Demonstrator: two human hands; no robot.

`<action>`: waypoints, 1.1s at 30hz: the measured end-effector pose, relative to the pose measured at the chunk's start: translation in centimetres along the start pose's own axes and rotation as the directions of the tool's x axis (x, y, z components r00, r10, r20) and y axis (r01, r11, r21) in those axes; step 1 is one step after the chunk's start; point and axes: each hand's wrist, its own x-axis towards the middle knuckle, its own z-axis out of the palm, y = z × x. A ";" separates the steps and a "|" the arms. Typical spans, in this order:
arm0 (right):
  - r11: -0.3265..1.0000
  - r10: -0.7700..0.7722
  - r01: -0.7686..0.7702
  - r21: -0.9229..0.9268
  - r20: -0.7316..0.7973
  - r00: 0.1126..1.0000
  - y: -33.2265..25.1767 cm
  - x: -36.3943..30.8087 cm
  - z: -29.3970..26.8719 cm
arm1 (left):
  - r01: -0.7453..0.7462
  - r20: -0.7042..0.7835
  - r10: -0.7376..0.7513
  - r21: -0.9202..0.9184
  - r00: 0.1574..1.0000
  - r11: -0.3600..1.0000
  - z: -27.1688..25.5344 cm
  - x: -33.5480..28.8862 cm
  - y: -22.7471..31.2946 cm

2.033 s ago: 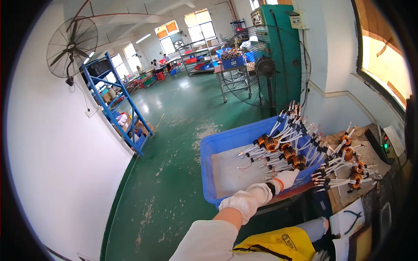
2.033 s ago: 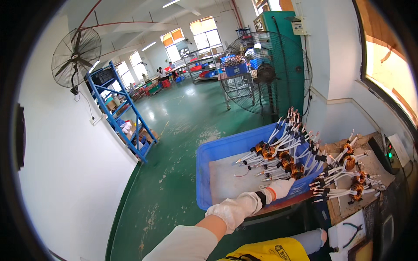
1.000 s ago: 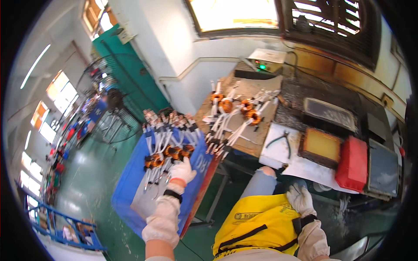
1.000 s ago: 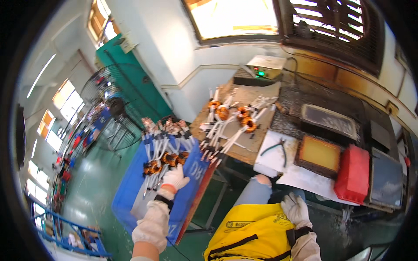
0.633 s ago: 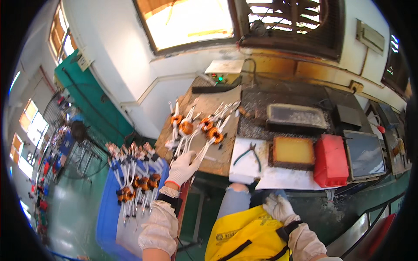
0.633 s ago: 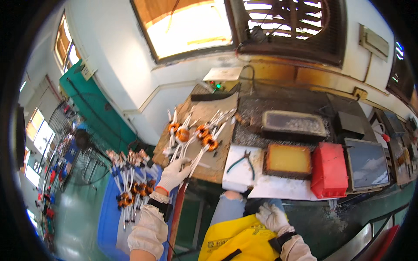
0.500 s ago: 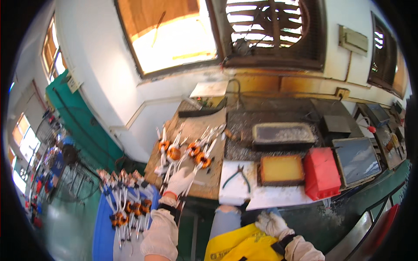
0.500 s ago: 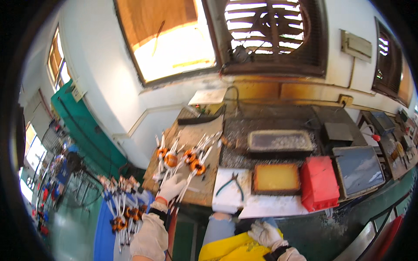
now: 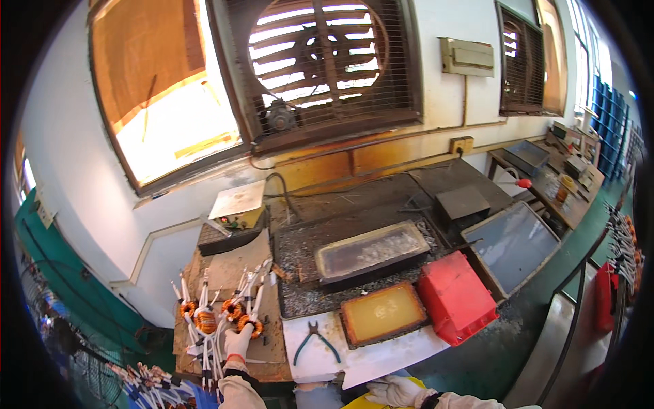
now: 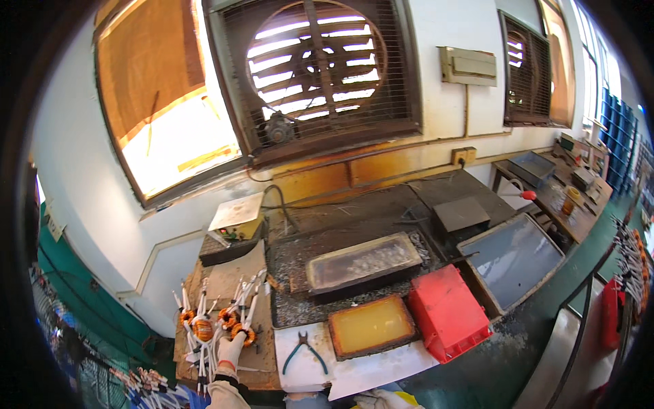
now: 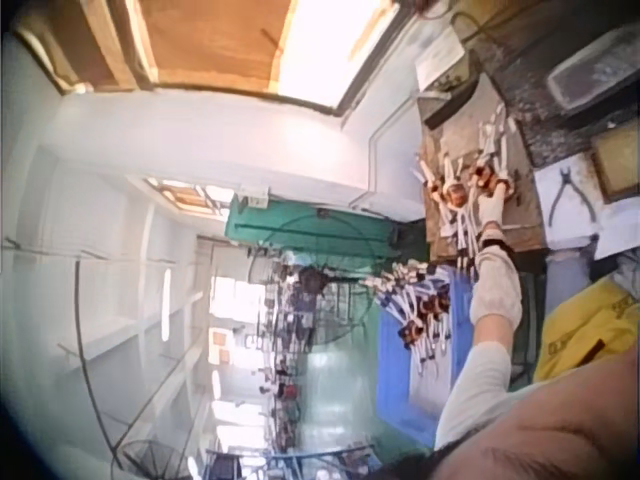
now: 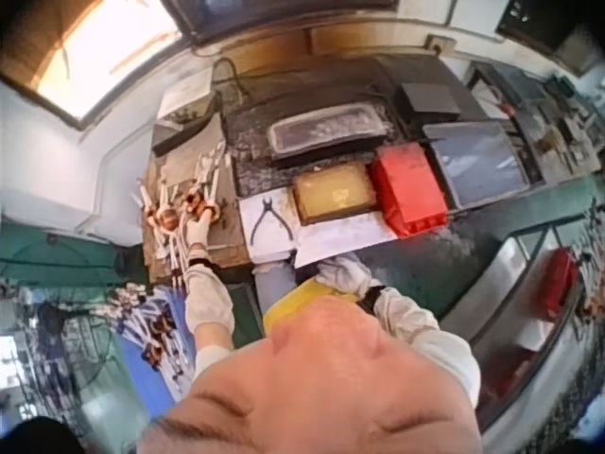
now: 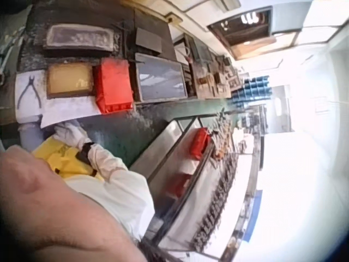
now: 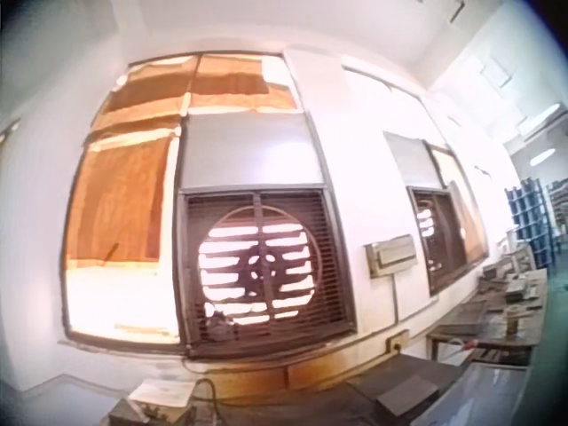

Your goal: Dipping bundles of electrical wire ends into a molten solder bath to tin them.

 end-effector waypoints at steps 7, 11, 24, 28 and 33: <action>0.997 0.064 -0.067 0.023 0.107 0.992 0.2 1.1 -1.0 | -0.067 -0.028 0.061 -0.264 0.998 0.962 0.9 -0.1 -0.1; 0.999 0.054 -0.054 0.008 0.021 0.998 0.5 -0.4 2.1 | -0.328 -0.123 0.308 -0.471 0.943 0.819 0.9 1.5 -3.7; 0.999 0.051 -0.051 -0.010 0.057 0.997 1.3 0.8 2.3 | 0.106 0.302 0.069 -0.529 0.951 0.842 -10.9 -18.5 7.0; 0.989 0.058 -0.058 -0.133 -0.004 0.998 2.1 -0.2 4.0 | -0.245 0.172 0.400 -0.560 0.900 0.791 -10.9 -23.3 8.6; 0.950 0.095 -0.040 -0.310 0.164 0.982 2.5 -0.6 2.7 | -0.594 0.158 0.718 -0.457 0.678 0.662 -5.5 -20.6 8.1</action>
